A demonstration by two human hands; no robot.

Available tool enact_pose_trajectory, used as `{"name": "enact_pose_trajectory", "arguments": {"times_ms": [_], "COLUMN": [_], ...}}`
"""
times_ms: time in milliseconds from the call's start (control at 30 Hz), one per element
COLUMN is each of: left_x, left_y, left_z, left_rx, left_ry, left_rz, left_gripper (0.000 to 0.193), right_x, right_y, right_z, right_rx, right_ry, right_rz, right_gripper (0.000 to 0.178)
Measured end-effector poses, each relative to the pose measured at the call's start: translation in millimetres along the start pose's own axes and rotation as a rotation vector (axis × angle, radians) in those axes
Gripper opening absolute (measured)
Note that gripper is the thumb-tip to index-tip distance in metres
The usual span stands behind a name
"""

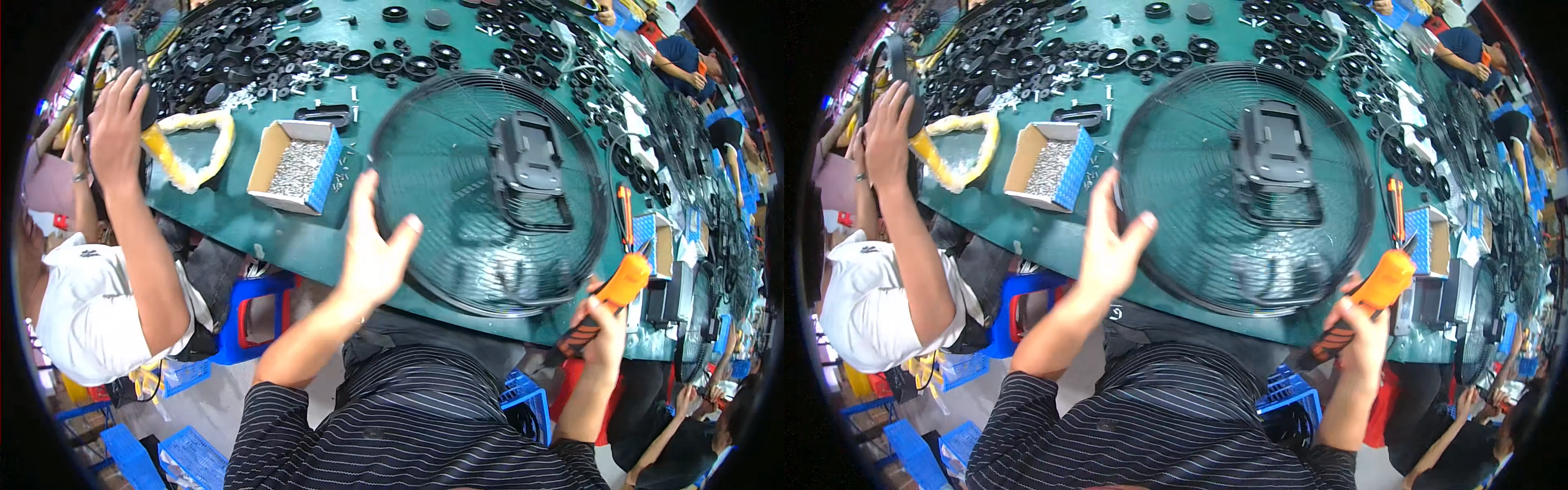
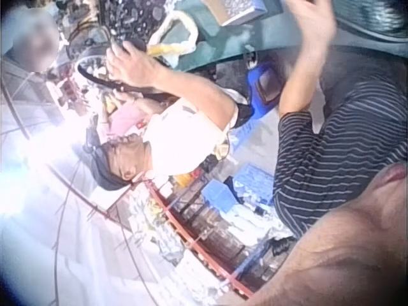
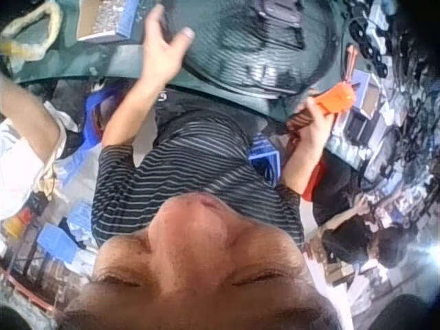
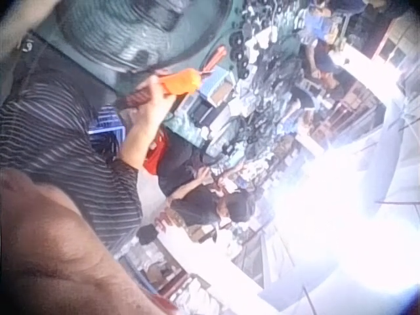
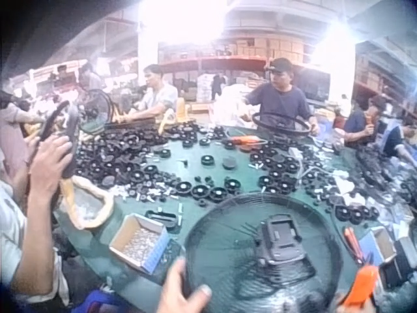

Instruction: The recorder uses an electric screwdriver to attach components to a large industrial fan grill as part of an assembly line process.

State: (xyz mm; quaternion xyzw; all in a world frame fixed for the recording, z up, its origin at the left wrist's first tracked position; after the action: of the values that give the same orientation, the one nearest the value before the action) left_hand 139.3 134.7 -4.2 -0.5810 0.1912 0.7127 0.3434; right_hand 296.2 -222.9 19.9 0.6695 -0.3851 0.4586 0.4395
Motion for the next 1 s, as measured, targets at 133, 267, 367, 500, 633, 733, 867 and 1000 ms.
{"name": "enact_pose_trajectory", "arguments": {"times_ms": [133, 267, 367, 500, 633, 733, 867, 1000], "left_x": [-36.9, -73.8, -67.6, -17.4, 10.9, 16.3, 14.6, -5.6], "left_y": [90.4, 40.9, -37.5, -108.1, -119.0, -120.2, -119.9, -112.5], "left_z": [-36.8, 25.4, 118.1, 145.6, 125.7, 127.8, 124.0, 121.8], "left_rx": [0.239, 0.164, -0.215, 0.216, 0.441, 0.42, 0.468, 0.332], "left_ry": [0.114, -0.484, -0.791, -1.336, -1.481, -1.501, -1.42, -1.457], "left_rz": [0.004, -0.32, -0.337, -0.017, 0.094, 0.064, 0.028, -0.016], "left_gripper": [0.095, 0.06, 0.022, 0.022, 0.022, 0.017, 0.01, 0.01], "right_x": [16.0, 28.5, 52.6, 75.8, 79.4, 75.2, 76.0, 73.5], "right_y": [-74.4, -76.7, -41.7, 19.9, 51.3, 52.1, 51.0, 49.7], "right_z": [61.7, 82.9, 86.7, 74.2, 50.4, 39.0, 33.1, 36.3], "right_rx": [0.047, -0.087, -0.012, -0.001, -0.038, -0.008, 0.037, 0.065], "right_ry": [0.017, -0.138, -0.207, -0.092, 0.004, 0.067, 0.052, 0.017], "right_rz": [0.004, 0.023, 0.297, 0.664, 0.804, 0.851, 0.858, 0.758], "right_gripper": [0.029, 0.025, 0.022, 0.029, 0.032, 0.04, 0.044, 0.042]}}
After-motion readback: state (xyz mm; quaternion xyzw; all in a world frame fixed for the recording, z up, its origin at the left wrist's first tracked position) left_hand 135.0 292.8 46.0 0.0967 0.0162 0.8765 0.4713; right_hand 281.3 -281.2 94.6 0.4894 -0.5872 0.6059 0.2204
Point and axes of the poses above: each hand's wrist, its own y-axis away from the middle knuckle, its own z-axis out of the back of the hand, x = y × z, the point moved 9 cm from there along -y, towards the middle knuckle, and after that the axes turned 7 degrees about -y, right-handed, at the moved point
